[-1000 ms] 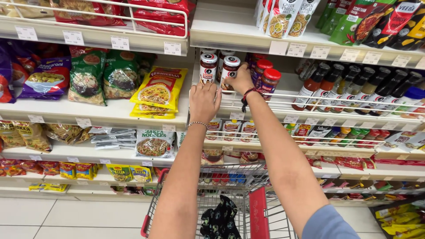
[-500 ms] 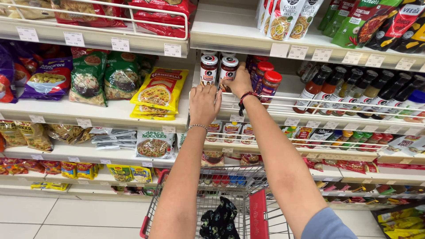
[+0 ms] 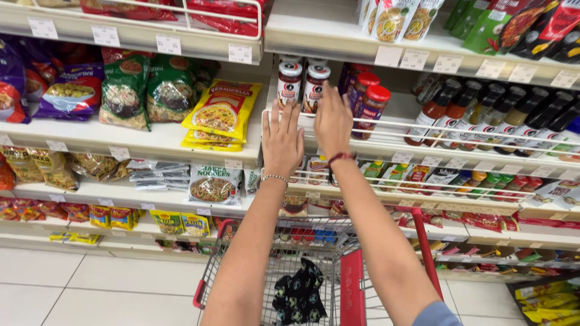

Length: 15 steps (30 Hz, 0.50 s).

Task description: Picking various food items and bottles from store shelves and placing them into a shopping cart.

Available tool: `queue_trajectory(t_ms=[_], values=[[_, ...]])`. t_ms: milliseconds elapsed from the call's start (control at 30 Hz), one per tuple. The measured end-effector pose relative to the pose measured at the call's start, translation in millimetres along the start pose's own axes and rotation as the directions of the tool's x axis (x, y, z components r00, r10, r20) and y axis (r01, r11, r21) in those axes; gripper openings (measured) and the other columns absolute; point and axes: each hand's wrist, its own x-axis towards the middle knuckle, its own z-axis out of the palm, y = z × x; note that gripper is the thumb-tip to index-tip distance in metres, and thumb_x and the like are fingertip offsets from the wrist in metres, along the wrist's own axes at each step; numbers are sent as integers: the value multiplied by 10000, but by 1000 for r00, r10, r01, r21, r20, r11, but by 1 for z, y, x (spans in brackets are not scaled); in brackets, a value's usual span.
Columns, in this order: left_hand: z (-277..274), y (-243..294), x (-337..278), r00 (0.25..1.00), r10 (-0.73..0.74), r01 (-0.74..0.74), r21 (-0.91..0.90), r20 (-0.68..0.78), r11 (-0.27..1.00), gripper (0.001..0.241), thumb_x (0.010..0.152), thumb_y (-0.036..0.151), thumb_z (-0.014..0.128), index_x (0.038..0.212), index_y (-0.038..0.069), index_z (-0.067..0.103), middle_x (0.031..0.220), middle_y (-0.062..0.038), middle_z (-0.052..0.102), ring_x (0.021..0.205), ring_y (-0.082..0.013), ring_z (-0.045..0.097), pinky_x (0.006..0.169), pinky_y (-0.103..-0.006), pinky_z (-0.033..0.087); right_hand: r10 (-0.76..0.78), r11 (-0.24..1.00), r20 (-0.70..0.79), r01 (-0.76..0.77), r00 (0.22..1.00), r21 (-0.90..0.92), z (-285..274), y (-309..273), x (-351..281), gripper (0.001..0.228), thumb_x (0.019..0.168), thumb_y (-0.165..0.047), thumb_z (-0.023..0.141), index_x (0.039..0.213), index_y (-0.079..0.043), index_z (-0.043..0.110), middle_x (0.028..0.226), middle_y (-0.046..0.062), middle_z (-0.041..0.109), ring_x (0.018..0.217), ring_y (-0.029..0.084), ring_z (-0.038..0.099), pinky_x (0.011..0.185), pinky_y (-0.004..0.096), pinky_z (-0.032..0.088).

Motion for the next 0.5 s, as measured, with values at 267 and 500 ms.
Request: queue_trajectory(t_ms=[267, 500], values=[[33, 2, -162, 957, -127, 150, -71, 260, 986, 713, 973, 198, 478, 1640, 95, 248, 1728, -85, 183, 1605, -313, 144, 1295, -515, 101, -25, 998, 81, 20, 996, 60, 18, -37, -175, 576, 1088, -237, 465, 1630, -121, 310, 1726, 115, 192, 1618, 341, 87, 1271, 662, -53], [33, -9, -321, 758, -292, 372, -19, 584, 928, 720, 941, 184, 534, 1605, 76, 278, 1704, -100, 210, 1589, -312, 144, 1284, -519, 90, 156, 977, 570, -211, 807, 32, 38, -51, -347, 534, 1054, -197, 466, 1579, -132, 393, 1702, 92, 211, 1588, 349, 118, 1219, 673, -55]])
